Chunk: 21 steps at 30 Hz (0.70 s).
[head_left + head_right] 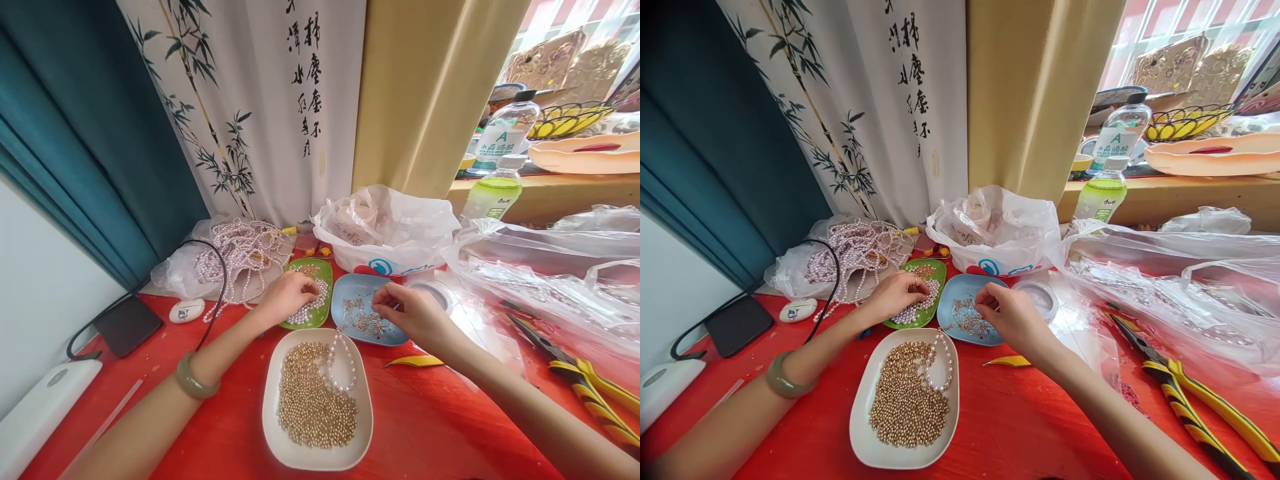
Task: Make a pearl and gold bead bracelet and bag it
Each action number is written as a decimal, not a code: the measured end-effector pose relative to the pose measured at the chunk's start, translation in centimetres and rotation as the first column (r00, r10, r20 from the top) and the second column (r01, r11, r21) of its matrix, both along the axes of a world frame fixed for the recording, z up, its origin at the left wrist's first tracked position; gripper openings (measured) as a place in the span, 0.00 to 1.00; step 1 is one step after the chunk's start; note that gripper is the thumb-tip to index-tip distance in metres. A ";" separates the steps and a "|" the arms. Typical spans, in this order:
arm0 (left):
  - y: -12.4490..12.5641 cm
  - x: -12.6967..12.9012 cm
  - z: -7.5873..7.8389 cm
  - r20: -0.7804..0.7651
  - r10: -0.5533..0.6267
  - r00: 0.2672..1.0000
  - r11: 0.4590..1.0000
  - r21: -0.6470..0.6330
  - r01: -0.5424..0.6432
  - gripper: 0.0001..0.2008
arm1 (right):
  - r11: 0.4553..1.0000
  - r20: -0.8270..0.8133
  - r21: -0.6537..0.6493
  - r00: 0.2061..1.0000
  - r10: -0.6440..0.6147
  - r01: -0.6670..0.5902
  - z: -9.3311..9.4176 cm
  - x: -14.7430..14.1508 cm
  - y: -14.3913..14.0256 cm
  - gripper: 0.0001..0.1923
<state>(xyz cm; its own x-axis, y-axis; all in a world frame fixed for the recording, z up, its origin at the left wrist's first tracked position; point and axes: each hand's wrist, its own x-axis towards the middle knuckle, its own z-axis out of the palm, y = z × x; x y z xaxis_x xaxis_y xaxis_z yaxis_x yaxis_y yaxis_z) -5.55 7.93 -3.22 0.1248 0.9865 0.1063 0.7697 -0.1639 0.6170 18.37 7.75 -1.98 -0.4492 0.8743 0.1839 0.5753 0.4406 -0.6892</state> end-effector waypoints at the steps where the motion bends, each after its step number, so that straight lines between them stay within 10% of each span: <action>1: 0.0 0.0 0.0 0.030 0.002 1.000 1.000 0.000 -0.002 0.04 | 1.000 -0.016 -0.008 1.000 0.003 -0.003 0.0 0.0 0.0 0.04; 7: -0.2 0.7 0.6 0.355 0.012 0.935 1.000 -0.024 -0.003 0.04 | 0.997 -0.166 -0.070 0.986 0.010 -0.022 0.3 -0.4 -0.6 0.03; 21: -4.1 5.1 2.3 0.892 0.142 0.428 0.924 -0.275 0.265 0.07 | 0.838 -0.607 -0.443 0.795 -0.020 -0.317 2.9 -2.0 -4.1 0.08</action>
<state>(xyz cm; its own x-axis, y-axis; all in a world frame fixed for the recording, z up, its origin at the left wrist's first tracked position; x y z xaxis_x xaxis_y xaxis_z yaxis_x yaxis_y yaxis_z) -0.42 3.87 -0.91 0.2229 0.9673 -0.1214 -0.2471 0.1766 0.9528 16.34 3.63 0.93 -0.5392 0.8422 0.0063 -0.0395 -0.0179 -0.9991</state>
